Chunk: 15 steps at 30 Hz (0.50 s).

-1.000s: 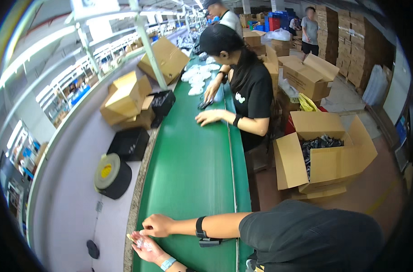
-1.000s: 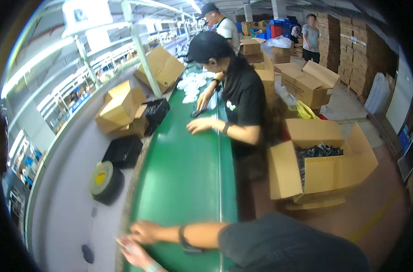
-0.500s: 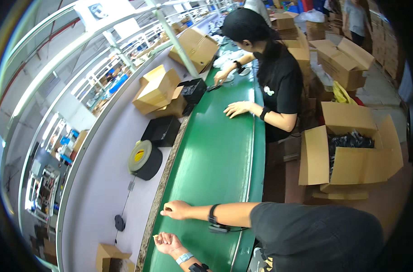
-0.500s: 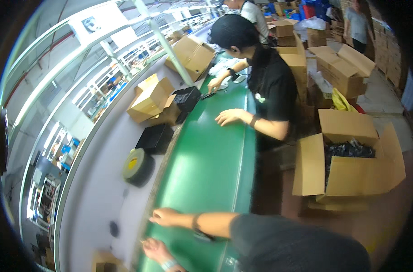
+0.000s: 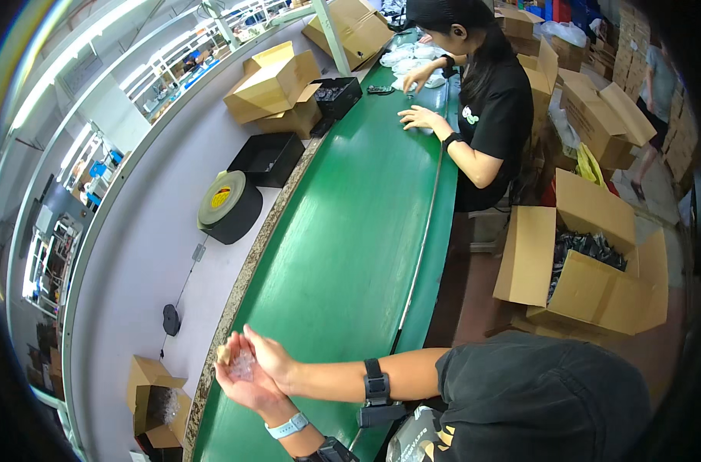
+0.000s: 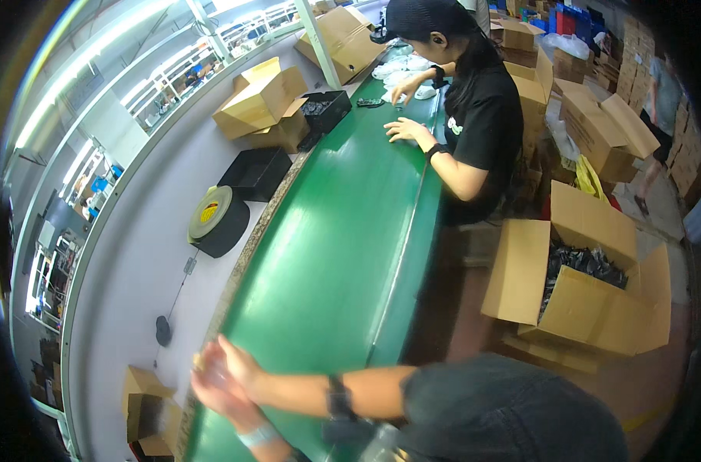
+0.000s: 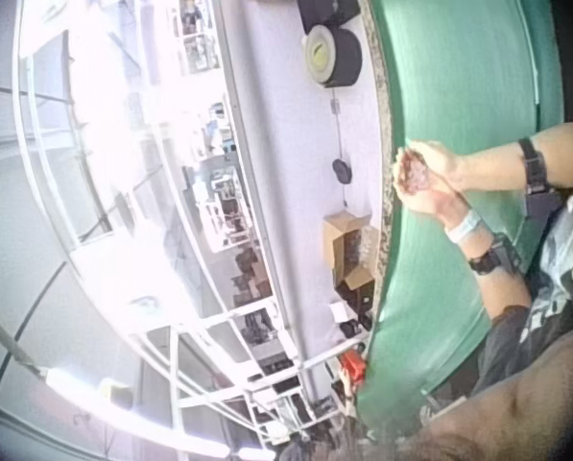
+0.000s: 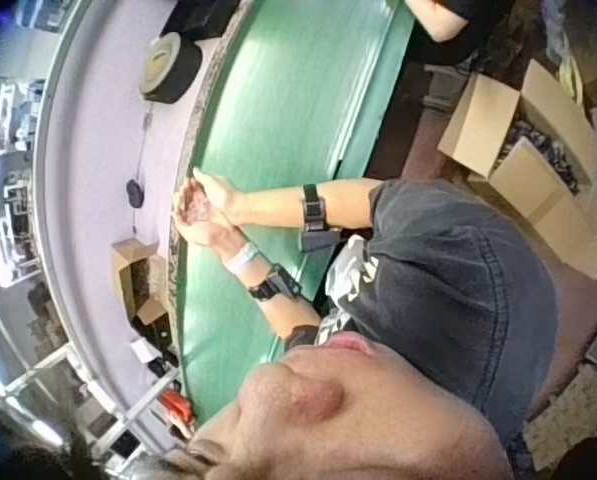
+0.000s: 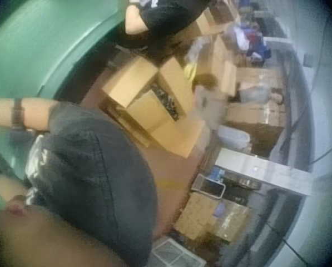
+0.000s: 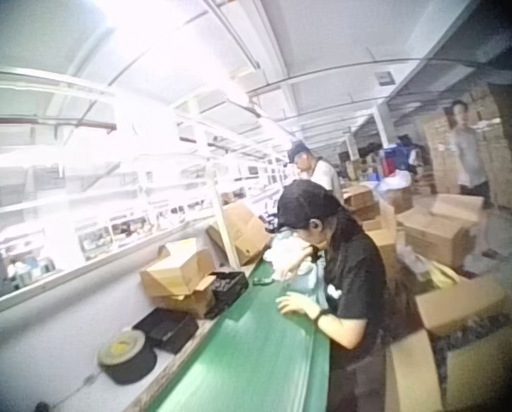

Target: Inspecting and assembling the internal components and shells of computer mice on a factory conveyor belt.

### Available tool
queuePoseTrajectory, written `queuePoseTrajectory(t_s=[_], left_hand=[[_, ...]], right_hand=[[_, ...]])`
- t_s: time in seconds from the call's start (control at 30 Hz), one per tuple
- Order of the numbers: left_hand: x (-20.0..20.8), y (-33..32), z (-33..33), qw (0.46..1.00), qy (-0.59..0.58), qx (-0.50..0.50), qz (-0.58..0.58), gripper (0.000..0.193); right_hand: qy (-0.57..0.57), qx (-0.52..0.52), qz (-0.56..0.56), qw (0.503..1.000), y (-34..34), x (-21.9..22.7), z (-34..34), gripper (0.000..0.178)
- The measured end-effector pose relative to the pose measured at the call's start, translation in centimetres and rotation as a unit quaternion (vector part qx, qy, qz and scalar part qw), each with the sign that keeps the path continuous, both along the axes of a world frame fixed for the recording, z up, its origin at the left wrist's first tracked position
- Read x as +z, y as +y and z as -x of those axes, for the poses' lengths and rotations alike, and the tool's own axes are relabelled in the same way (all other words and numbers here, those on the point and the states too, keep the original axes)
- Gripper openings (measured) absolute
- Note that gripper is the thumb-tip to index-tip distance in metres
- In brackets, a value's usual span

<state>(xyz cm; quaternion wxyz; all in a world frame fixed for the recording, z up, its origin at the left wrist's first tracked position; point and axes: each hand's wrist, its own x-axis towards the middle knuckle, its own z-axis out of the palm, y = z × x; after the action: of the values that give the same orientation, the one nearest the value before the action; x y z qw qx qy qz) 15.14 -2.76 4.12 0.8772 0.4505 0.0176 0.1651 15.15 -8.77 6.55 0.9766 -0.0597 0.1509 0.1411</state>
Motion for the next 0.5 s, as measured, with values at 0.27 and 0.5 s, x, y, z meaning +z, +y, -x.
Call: queuePoseTrajectory(t_s=[0.27, 0.5], left_hand=[[2.3, -6.9, -1.0, 0.983, -0.071, -0.167, 0.031, 0.062], [3.1, -7.5, -2.3, 0.977, -0.135, -0.139, -0.086, 0.069]], right_hand=[[-0.046, -0.085, 0.03, 0.995, -5.9, -1.2, -1.5, 0.038], [-0.04, -0.054, 0.017, 0.998, -7.1, -0.6, -2.7, 0.046]])
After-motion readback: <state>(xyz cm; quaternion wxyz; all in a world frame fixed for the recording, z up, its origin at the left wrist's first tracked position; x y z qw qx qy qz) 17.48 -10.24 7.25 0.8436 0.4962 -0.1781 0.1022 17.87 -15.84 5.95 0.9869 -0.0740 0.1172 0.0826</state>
